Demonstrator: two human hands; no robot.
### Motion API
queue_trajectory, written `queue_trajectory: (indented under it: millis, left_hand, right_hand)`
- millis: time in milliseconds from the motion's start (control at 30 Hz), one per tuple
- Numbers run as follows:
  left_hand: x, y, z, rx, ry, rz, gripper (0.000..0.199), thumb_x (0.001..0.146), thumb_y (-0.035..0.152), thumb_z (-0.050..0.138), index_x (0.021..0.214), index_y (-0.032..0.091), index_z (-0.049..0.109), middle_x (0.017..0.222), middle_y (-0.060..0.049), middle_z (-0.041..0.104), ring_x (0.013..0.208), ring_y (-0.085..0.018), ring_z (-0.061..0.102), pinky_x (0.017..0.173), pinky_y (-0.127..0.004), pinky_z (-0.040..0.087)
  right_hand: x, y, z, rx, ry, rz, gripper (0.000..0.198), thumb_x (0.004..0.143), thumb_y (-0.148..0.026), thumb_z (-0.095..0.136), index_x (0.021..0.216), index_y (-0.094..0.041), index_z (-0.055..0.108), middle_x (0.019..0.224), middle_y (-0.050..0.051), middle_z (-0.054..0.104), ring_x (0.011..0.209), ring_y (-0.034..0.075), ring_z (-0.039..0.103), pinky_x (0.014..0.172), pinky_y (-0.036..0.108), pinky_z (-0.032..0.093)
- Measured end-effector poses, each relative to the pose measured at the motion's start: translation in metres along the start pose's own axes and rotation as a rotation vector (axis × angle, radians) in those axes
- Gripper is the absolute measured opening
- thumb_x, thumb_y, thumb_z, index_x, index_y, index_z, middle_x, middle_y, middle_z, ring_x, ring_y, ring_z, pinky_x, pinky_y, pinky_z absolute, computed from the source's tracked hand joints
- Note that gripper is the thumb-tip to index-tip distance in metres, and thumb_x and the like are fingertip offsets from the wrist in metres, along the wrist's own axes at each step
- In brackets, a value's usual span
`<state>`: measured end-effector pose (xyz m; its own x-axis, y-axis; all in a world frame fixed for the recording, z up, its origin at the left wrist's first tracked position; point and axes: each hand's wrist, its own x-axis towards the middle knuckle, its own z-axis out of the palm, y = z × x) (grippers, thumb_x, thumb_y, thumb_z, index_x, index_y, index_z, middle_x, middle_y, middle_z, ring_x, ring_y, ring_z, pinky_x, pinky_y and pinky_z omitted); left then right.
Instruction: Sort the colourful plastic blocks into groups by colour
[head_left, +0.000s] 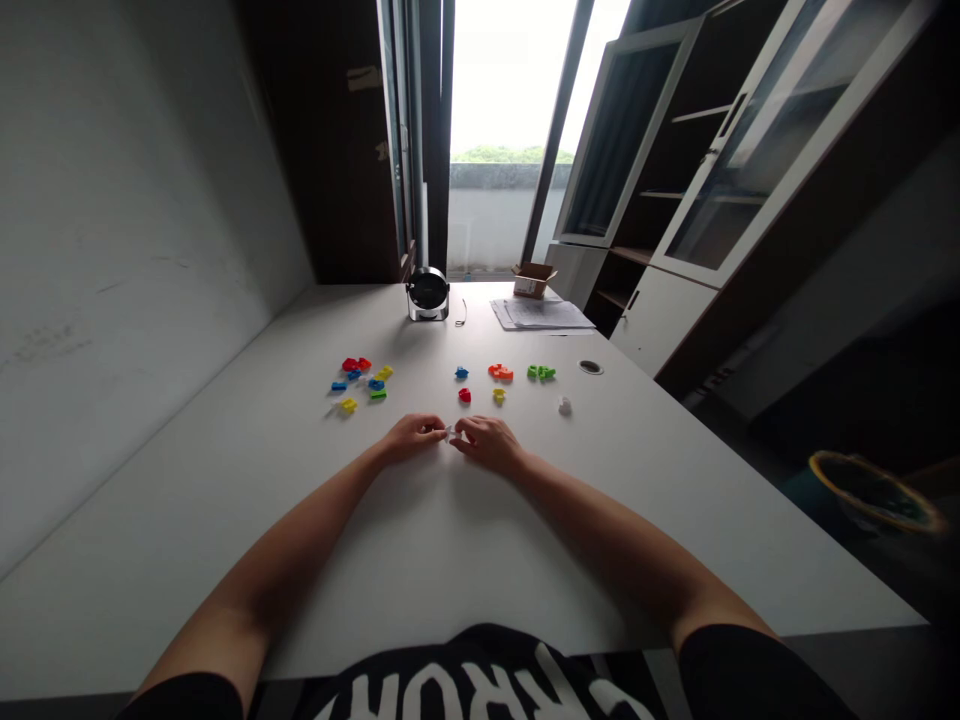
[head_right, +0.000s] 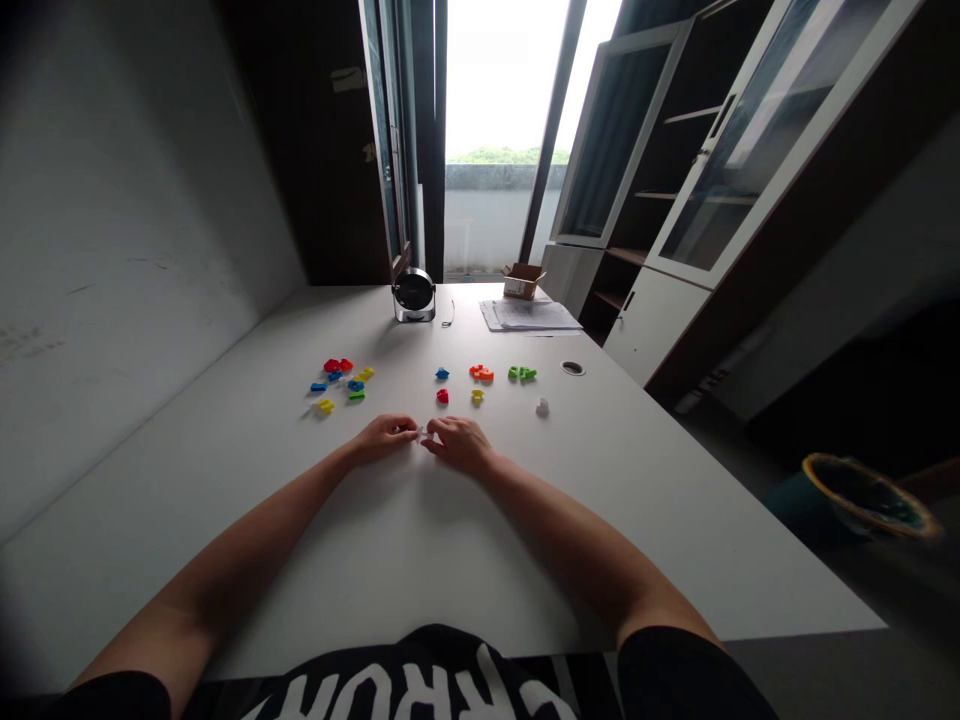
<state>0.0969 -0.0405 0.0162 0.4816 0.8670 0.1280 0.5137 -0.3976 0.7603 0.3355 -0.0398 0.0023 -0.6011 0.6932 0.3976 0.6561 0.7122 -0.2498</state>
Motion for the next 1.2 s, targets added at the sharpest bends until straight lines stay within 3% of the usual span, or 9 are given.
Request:
queue_trajectory:
  millis: [533, 800, 967, 1067, 1200]
  left_hand:
    - [0.001, -0.001, 0.001, 0.034, 0.03, -0.028, 0.031, 0.09, 0.044, 0.054, 0.088, 0.019, 0.072, 0.08, 0.0, 0.068, 0.075, -0.016, 0.057, 0.067, -0.025, 0.041]
    - [0.002, -0.001, 0.002, 0.041, 0.047, -0.031, 0.03, 0.09, 0.04, 0.052, 0.093, 0.02, 0.074, 0.083, -0.001, 0.071, 0.077, -0.017, 0.06, 0.07, -0.025, 0.044]
    - [0.003, -0.004, 0.004, 0.036, 0.041, -0.027, 0.03, 0.089, 0.039, 0.055, 0.101, 0.02, 0.075, 0.086, -0.001, 0.072, 0.076, -0.017, 0.061, 0.071, -0.025, 0.045]
    - [0.003, -0.006, 0.004, 0.045, 0.039, -0.026, 0.029, 0.089, 0.039, 0.055, 0.101, 0.02, 0.074, 0.085, -0.001, 0.072, 0.076, -0.016, 0.06, 0.07, -0.025, 0.044]
    - [0.003, -0.005, 0.003, 0.058, 0.027, -0.015, 0.029, 0.09, 0.04, 0.055, 0.1, 0.02, 0.074, 0.087, -0.002, 0.071, 0.077, -0.016, 0.06, 0.071, -0.025, 0.044]
  right_hand:
    - [-0.001, 0.001, 0.003, 0.035, 0.044, -0.032, 0.015, 0.094, -0.035, 0.066, 0.1, -0.022, 0.064, 0.082, 0.0, 0.068, 0.071, 0.014, 0.058, 0.066, 0.025, 0.034]
    - [0.001, 0.006, -0.003, 0.006, 0.001, 0.042, 0.012, 0.092, -0.034, 0.064, 0.093, -0.022, 0.063, 0.08, 0.0, 0.068, 0.071, 0.014, 0.058, 0.064, 0.025, 0.032]
    - [0.003, 0.028, -0.022, -0.067, 0.011, 0.206, 0.013, 0.094, -0.034, 0.058, 0.095, -0.022, 0.063, 0.083, 0.001, 0.069, 0.069, 0.015, 0.058, 0.061, 0.025, 0.03]
    - [0.0, 0.054, -0.039, -0.163, 0.026, 0.418, 0.016, 0.095, -0.034, 0.054, 0.094, -0.021, 0.064, 0.083, 0.004, 0.069, 0.067, 0.017, 0.056, 0.062, 0.027, 0.032]
    - [-0.01, 0.094, -0.06, -0.334, 0.126, 0.652, 0.021, 0.095, -0.035, 0.053, 0.095, -0.019, 0.066, 0.096, 0.011, 0.068, 0.087, 0.024, 0.059, 0.071, 0.031, 0.039]
